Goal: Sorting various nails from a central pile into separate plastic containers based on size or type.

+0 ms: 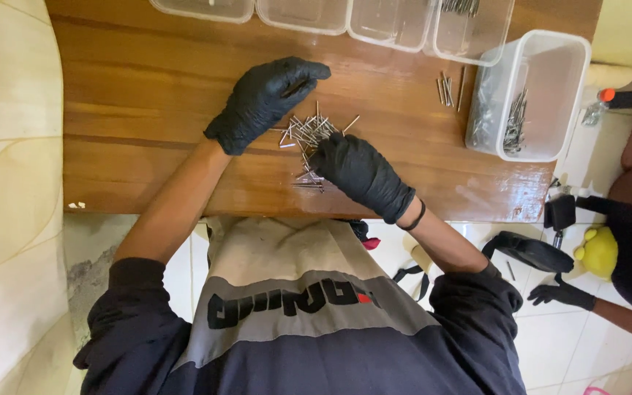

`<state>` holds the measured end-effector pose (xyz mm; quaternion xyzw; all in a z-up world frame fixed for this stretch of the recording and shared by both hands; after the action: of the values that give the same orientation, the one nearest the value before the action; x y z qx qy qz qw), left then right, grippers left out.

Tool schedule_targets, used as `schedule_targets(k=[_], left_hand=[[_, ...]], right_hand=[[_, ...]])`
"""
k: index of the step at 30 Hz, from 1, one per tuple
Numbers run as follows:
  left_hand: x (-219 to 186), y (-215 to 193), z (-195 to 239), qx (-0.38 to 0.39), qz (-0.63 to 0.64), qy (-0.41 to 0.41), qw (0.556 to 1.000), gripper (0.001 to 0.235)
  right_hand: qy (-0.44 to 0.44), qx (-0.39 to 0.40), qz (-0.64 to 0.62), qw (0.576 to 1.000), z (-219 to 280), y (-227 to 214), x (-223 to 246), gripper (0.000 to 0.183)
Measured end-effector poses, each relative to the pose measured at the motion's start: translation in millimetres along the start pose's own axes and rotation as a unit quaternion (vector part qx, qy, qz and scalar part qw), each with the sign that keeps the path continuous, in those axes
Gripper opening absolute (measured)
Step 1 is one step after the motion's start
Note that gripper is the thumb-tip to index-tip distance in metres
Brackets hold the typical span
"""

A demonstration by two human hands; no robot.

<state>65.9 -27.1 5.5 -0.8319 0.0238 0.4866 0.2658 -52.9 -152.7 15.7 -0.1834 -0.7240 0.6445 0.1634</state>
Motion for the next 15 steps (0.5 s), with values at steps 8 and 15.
schedule_targets(k=[8, 15], left_hand=[[13, 3, 1, 0.003, 0.06, -0.077, 0.995, 0.024], [-3, -8, -7, -0.009, 0.095, -0.121, 0.988, 0.022]], right_hand=[[0.064, -0.044, -0.222, 0.972, -5, -12, -31, 0.006], [0.16, -0.153, -0.349, 0.911, 7, -2, -120, 0.011]])
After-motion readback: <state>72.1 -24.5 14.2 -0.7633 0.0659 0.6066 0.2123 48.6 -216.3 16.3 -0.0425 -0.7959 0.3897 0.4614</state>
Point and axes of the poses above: each hand's wrist, its own z-axis away from the middle knuckle, its own y-axis out of the palm, x = y × z, the point moved 7 cm from there along -z, towards the middle knuckle, and after that the axes turned 6 degrees about -y, right-handed, at the moved point
